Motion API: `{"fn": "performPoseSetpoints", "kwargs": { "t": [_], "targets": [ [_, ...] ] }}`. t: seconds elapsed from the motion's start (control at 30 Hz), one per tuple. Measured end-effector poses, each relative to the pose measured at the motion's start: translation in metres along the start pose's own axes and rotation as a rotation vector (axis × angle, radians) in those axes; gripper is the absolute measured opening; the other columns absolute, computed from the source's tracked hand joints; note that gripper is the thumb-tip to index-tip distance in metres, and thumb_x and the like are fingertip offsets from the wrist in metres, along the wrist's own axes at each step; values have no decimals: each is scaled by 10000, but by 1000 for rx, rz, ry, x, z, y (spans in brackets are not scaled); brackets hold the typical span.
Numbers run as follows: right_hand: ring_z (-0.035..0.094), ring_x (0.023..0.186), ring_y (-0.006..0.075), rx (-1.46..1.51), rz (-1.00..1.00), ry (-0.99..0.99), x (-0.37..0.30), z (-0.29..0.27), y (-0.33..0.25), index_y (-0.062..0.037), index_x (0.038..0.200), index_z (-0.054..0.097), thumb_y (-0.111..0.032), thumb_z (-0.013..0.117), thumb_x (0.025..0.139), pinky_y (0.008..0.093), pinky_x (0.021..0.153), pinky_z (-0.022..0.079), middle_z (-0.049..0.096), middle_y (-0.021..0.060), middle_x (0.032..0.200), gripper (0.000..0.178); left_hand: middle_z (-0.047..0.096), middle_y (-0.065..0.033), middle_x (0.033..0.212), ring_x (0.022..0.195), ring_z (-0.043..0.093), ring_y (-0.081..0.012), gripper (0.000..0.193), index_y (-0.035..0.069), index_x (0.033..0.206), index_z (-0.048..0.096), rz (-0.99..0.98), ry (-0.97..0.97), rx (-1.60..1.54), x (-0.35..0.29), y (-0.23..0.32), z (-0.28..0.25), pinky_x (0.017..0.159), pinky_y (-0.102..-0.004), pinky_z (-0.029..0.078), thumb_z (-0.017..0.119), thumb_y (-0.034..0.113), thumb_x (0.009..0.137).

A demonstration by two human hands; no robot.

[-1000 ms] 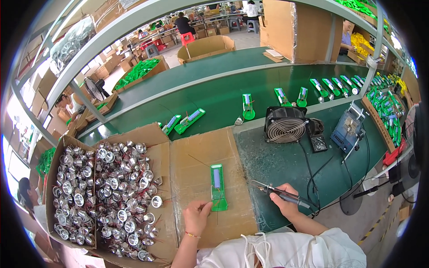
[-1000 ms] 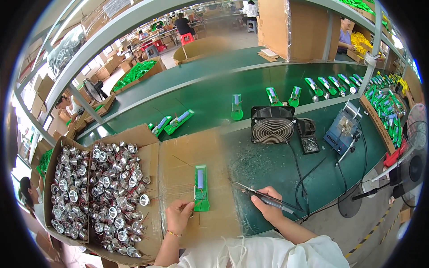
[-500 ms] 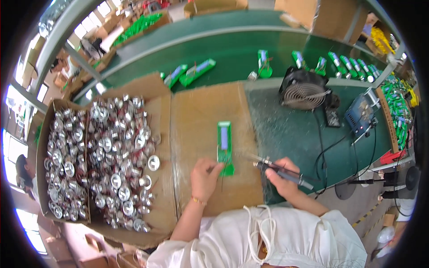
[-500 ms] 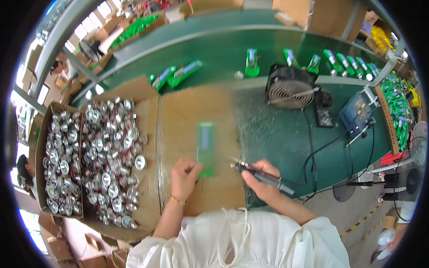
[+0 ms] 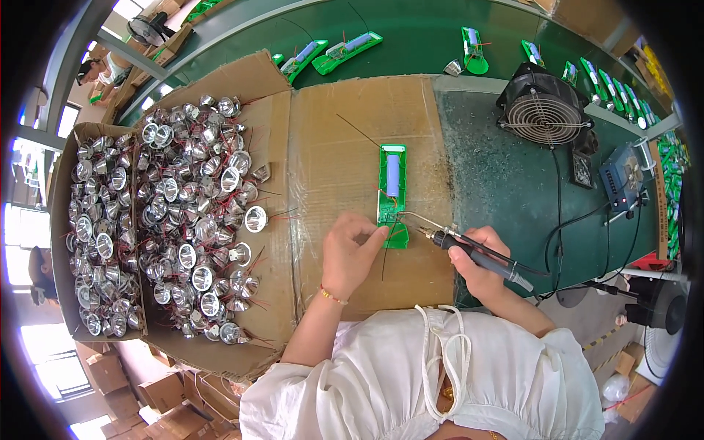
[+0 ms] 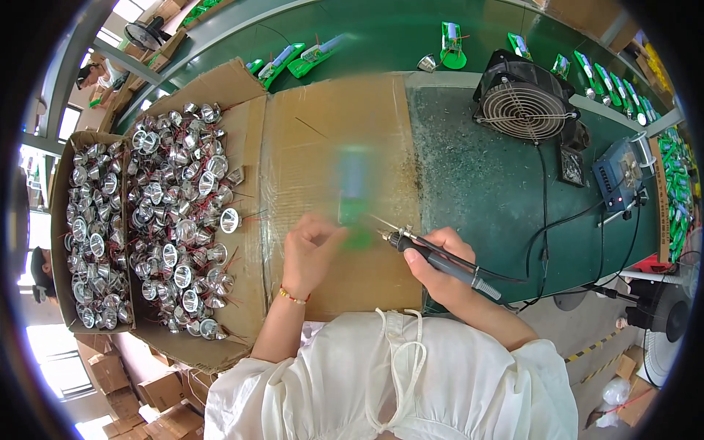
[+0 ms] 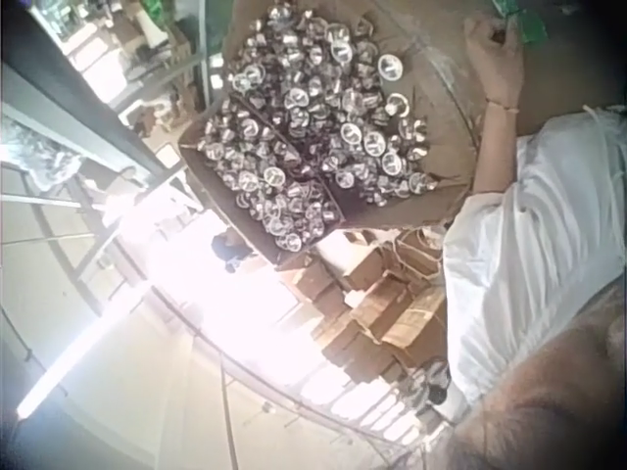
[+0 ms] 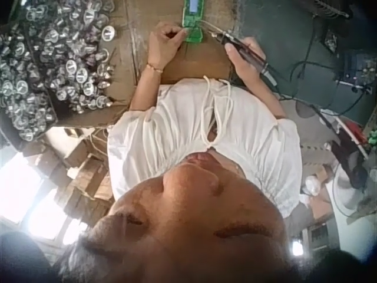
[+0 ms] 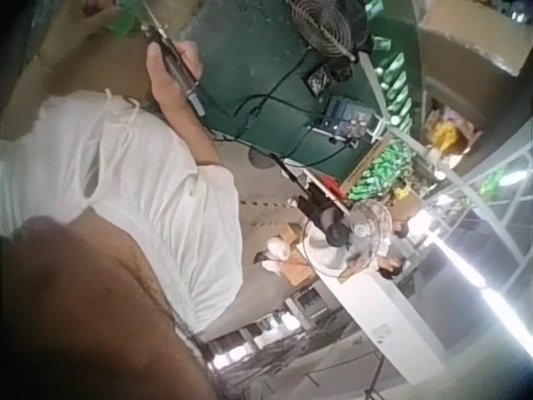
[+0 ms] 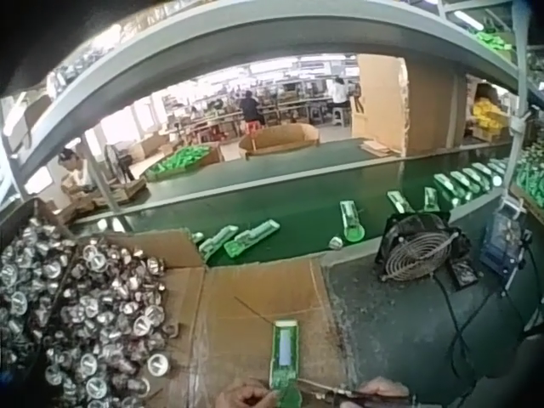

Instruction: Solder wires onto small LED circuit strips at an assembly line station.

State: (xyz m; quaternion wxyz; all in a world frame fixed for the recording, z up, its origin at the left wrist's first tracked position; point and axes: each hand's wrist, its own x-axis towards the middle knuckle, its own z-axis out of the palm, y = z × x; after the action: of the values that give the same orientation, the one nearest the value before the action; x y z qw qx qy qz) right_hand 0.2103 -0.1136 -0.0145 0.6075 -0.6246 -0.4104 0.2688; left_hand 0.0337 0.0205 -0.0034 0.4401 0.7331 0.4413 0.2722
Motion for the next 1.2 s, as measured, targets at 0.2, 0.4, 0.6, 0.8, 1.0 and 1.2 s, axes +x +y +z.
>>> {"fn": "performPoseSetpoints", "kwargs": {
  "t": [0.2, 0.4, 0.6, 0.8, 1.0, 1.2],
  "targets": [
    [511, 564, 46, 21, 13, 3, 3, 8, -1, -4, 811, 551, -147, 699, 762, 207, 510, 411, 589, 23, 651, 211, 600, -102, 792, 687, 580, -203, 125, 7, 737, 650, -36, 2, 16, -3, 0, -3, 616, -289, 456, 699, 123, 734],
    [484, 572, 34, 39, 50, -7, 7, 10, 3, -13, 801, 538, -116, 682, 782, 202, 513, 400, 564, 1, 656, 178, 602, -104, 798, 687, 578, -205, 144, 2, 739, 651, -78, -21, 0, 3, 3, -1, 631, -295, 452, 691, 140, 745],
    [522, 572, 52, 174, 127, 38, 6, 13, -1, -13, 813, 518, -85, 657, 797, 205, 528, 425, 587, 31, 666, 157, 605, -103, 806, 693, 580, -188, 147, -4, 749, 656, -68, -41, -21, 3, -4, -2, 629, -289, 451, 691, 139, 746],
    [544, 590, 72, 193, 110, 89, 2, 4, -4, -6, 836, 510, -86, 645, 808, 216, 547, 441, 594, 58, 670, 160, 605, -104, 807, 683, 580, -191, 148, -5, 749, 658, -121, -56, -32, 3, 0, -3, 624, -293, 454, 694, 139, 744],
    [551, 597, 91, 190, 130, 73, -3, 0, -3, -5, 843, 496, -81, 633, 806, 226, 551, 453, 584, 71, 687, 161, 596, -99, 790, 677, 583, -191, 147, -4, 728, 641, -154, -84, 9, 3, 4, -5, 613, -294, 455, 693, 133, 741],
    [552, 601, 73, 186, 124, 84, -5, -3, -2, -4, 833, 509, -77, 648, 797, 217, 545, 445, 597, 58, 675, 161, 578, -93, 775, 715, 569, -231, 140, 36, 772, 617, 263, 92, 88, 0, 8, -6, 623, -332, 449, 712, 95, 687]
  ]
}}
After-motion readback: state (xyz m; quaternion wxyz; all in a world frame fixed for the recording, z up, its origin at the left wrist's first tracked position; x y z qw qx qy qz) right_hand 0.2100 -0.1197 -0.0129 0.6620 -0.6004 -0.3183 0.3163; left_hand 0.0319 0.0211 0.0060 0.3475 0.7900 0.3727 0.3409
